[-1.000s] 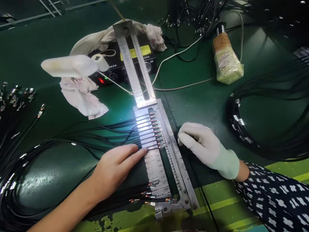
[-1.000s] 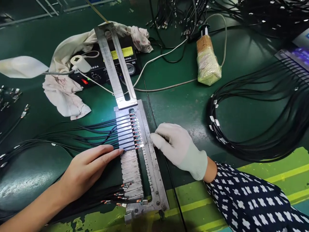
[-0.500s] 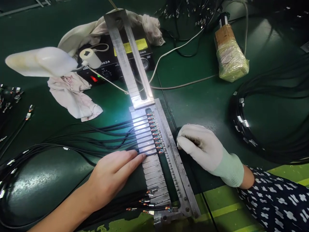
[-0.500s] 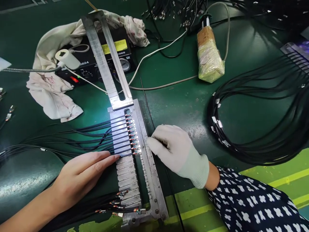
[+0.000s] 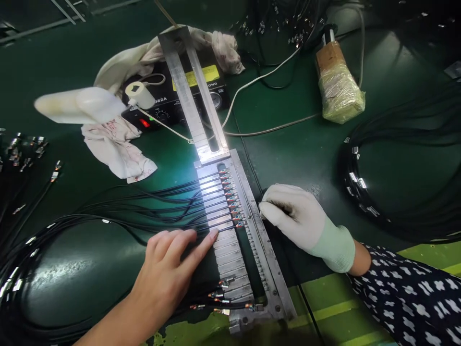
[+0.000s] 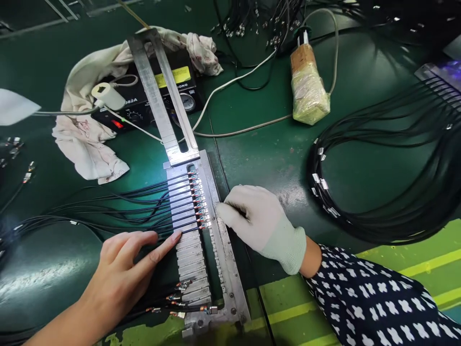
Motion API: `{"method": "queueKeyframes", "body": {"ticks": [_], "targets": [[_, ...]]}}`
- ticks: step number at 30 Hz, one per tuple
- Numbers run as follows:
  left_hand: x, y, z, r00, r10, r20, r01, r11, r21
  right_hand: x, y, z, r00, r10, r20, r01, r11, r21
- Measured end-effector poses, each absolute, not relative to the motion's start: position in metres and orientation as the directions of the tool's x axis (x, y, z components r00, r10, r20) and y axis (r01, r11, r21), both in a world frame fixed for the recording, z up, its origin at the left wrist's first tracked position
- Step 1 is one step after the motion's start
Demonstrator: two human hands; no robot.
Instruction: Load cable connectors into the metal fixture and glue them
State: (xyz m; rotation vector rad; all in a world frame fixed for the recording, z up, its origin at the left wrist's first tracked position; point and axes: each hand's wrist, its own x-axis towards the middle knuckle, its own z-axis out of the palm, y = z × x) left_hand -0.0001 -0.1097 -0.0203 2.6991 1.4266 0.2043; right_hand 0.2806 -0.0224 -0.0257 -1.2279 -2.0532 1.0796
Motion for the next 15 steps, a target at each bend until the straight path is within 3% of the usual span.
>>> {"method": "queueKeyframes", "body": {"ticks": [5,11,15], "targets": [[0.012,-0.112,-0.01,0.54,0.841,0.039,0.832,-0.541,0.125,0.282,-0.026,-0.026,-0.451,0.891,0.048,0.472,0.283,-0.835],[0.001,-0.14,0.01,0.438,0.887,-0.142,0.828,-0.338,0.447,0.293,-0.036,-0.025,-0.514,0.857,0.045,0.374,0.271,-0.887],[-0.006,-0.157,0.008,0.386,0.887,-0.255,0.836,-0.219,0.503,0.293,-0.038,-0.026,-0.493,0.869,0.033,0.399,0.26,-0.879]]}}
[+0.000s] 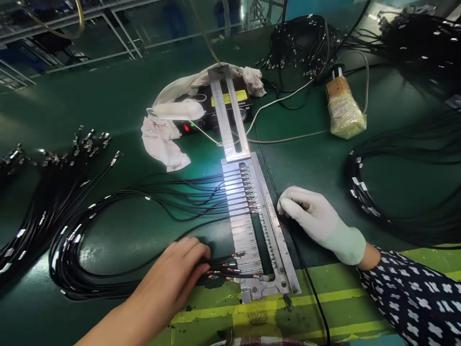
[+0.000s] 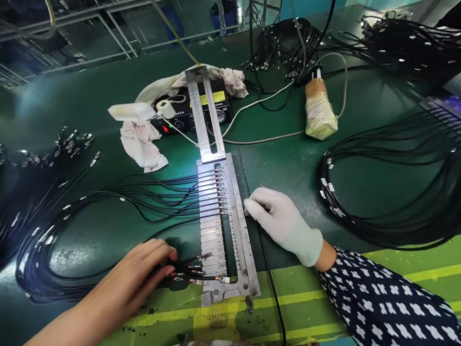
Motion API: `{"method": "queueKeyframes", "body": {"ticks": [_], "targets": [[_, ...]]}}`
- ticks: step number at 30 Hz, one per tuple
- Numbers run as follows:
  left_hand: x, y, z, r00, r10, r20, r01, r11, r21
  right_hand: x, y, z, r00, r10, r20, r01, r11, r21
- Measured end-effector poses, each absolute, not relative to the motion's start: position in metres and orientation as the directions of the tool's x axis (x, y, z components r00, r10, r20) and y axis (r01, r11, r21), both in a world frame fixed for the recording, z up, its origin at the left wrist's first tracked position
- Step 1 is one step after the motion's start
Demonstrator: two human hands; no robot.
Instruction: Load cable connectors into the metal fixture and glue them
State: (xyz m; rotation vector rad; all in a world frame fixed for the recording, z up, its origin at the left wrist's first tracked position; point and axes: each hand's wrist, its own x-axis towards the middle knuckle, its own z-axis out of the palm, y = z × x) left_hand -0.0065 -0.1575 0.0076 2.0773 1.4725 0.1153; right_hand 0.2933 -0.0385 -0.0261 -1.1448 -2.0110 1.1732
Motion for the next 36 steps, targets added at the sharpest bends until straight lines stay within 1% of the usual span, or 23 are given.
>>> {"method": "queueKeyframes", "body": {"ticks": [3,6,8,9,11,13,15,17,20,22,25,30,32,36], "targets": [[-0.008,-0.157,0.01,0.371,0.879,-0.299,0.807,-0.146,0.572,0.292,-0.038,-0.027,-0.49,0.871,0.03,0.39,0.25,-0.886],[-0.011,-0.153,0.015,0.32,0.859,-0.4,0.764,0.016,0.645,0.293,-0.038,-0.026,-0.496,0.868,0.029,0.371,0.242,-0.897],[-0.014,-0.149,0.016,0.262,0.862,-0.435,0.717,0.128,0.685,0.292,-0.037,-0.026,-0.496,0.868,0.023,0.372,0.237,-0.897],[-0.016,-0.147,0.015,0.224,0.877,-0.426,0.694,0.164,0.701,0.292,-0.037,-0.025,-0.496,0.868,0.021,0.375,0.236,-0.896],[-0.015,-0.144,0.011,0.146,0.926,-0.349,0.66,0.172,0.732,0.292,-0.037,-0.025,-0.497,0.868,0.017,0.386,0.239,-0.891],[-0.011,-0.141,0.007,0.093,0.965,-0.245,0.65,0.128,0.749,0.292,-0.036,-0.025,-0.498,0.867,0.012,0.396,0.24,-0.886],[-0.004,-0.137,0.003,0.097,0.984,-0.152,0.648,0.054,0.76,0.292,-0.036,-0.026,-0.498,0.867,0.012,0.399,0.242,-0.885],[0.004,-0.133,0.001,0.14,0.988,-0.064,0.647,-0.043,0.761,0.291,-0.035,-0.028,-0.503,0.864,0.014,0.399,0.247,-0.883],[0.017,-0.123,-0.002,0.259,0.965,0.051,0.65,-0.213,0.729,0.29,-0.035,-0.028,-0.504,0.863,0.006,0.421,0.252,-0.872],[0.022,-0.115,-0.006,0.354,0.932,0.078,0.668,-0.31,0.676,0.29,-0.034,-0.027,-0.502,0.865,0.005,0.436,0.258,-0.862],[0.023,-0.105,-0.011,0.477,0.875,0.088,0.7,-0.438,0.564,0.29,-0.034,-0.025,-0.502,0.865,0.006,0.443,0.263,-0.857],[0.017,-0.094,-0.015,0.588,0.794,0.155,0.699,-0.595,0.397,0.29,-0.035,-0.026,-0.498,0.867,-0.002,0.437,0.249,-0.865],[0.015,-0.089,-0.015,0.614,0.772,0.166,0.69,-0.627,0.362,0.29,-0.035,-0.027,-0.489,0.872,-0.006,0.436,0.239,-0.868],[0.014,-0.078,-0.007,0.679,0.72,0.145,0.651,-0.681,0.336,0.29,-0.034,-0.027,-0.486,0.874,-0.01,0.435,0.232,-0.87]]}}
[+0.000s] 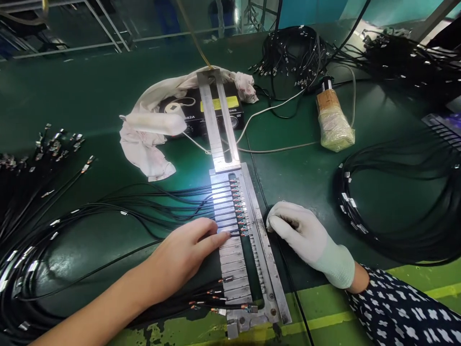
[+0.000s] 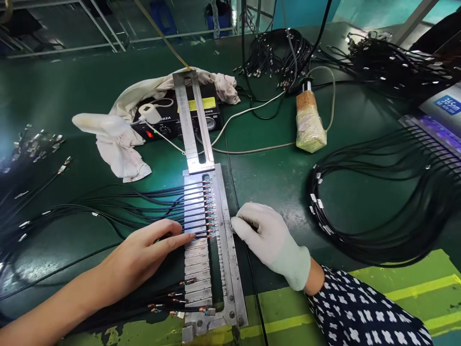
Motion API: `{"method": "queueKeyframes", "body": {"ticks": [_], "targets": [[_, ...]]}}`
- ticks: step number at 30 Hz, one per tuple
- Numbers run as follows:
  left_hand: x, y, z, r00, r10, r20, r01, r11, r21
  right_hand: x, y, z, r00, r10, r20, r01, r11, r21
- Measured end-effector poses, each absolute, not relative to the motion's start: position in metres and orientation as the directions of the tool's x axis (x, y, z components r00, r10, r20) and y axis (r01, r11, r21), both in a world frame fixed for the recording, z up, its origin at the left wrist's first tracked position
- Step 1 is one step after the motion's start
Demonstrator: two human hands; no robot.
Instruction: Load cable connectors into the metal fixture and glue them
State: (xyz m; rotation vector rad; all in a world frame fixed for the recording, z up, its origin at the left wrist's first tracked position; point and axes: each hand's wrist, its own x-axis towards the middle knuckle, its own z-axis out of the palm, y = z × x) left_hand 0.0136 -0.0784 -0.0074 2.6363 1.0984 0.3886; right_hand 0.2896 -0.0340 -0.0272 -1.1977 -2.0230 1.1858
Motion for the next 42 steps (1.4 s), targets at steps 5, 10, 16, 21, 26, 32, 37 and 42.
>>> {"method": "queueKeyframes", "body": {"ticks": [5,10,16,21,26,32,37,42], "targets": [[0.011,-0.076,0.001,0.721,0.681,0.13,0.63,-0.722,0.288,0.289,-0.032,-0.025,-0.492,0.871,-0.015,0.431,0.229,-0.873],[0.009,-0.082,-0.007,0.714,0.682,0.159,0.634,-0.726,0.267,0.29,-0.032,-0.024,-0.5,0.866,-0.008,0.431,0.241,-0.87],[0.009,-0.089,-0.021,0.651,0.742,0.158,0.651,-0.654,0.386,0.289,-0.032,-0.025,-0.502,0.865,-0.009,0.434,0.243,-0.868],[0.009,-0.092,-0.015,0.683,0.7,0.205,0.65,-0.712,0.265,0.289,-0.032,-0.025,-0.502,0.865,0.005,0.438,0.26,-0.86],[0.017,-0.089,-0.009,0.651,0.729,0.212,0.634,-0.675,0.378,0.289,-0.032,-0.025,-0.497,0.868,-0.016,0.454,0.244,-0.857],[0.016,-0.094,-0.018,0.587,0.788,0.184,0.625,-0.586,0.516,0.288,-0.033,-0.024,-0.497,0.868,-0.006,0.455,0.255,-0.853],[0.008,-0.113,-0.026,0.515,0.838,0.179,0.768,-0.544,0.337,0.289,-0.032,-0.025,-0.504,0.864,0.005,0.443,0.263,-0.857],[0.009,-0.121,-0.027,0.507,0.855,0.111,0.795,-0.514,0.324,0.288,-0.032,-0.026,-0.493,0.87,0.014,0.456,0.273,-0.847]]}}
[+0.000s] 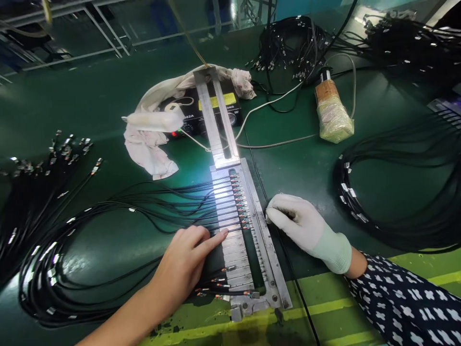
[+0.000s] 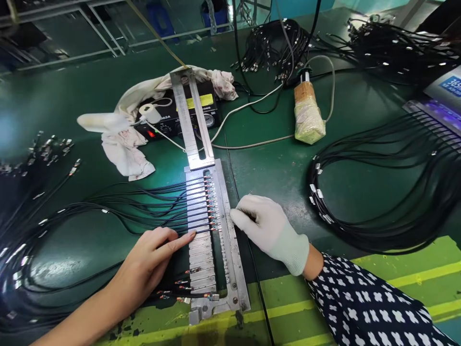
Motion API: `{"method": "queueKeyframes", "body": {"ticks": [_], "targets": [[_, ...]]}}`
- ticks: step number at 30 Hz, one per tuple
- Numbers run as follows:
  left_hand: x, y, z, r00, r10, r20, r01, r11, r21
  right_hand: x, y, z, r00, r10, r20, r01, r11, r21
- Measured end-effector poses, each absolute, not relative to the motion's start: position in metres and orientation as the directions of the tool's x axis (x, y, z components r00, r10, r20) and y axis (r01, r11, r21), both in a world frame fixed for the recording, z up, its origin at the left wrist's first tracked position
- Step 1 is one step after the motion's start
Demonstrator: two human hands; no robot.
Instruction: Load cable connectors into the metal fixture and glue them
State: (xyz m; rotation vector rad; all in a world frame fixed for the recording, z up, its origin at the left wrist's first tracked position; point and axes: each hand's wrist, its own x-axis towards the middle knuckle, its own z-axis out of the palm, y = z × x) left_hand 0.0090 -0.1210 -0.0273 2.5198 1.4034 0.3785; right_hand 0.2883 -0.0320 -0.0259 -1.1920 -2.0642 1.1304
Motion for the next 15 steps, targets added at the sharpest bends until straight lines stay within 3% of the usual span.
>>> {"method": "queueKeyframes", "body": {"ticks": [4,9,15], "targets": [[0.014,-0.124,-0.017,0.496,0.866,0.058,0.813,-0.487,0.319,0.289,-0.035,-0.025,-0.494,0.869,0.033,0.431,0.277,-0.859],[0.021,-0.134,-0.007,0.445,0.893,0.072,0.787,-0.428,0.444,0.293,-0.046,-0.025,-0.513,0.858,0.043,0.404,0.285,-0.869],[0.032,-0.118,-0.019,0.476,0.872,0.117,0.863,-0.489,0.129,0.293,-0.049,-0.026,-0.492,0.87,0.033,0.428,0.275,-0.861]]}}
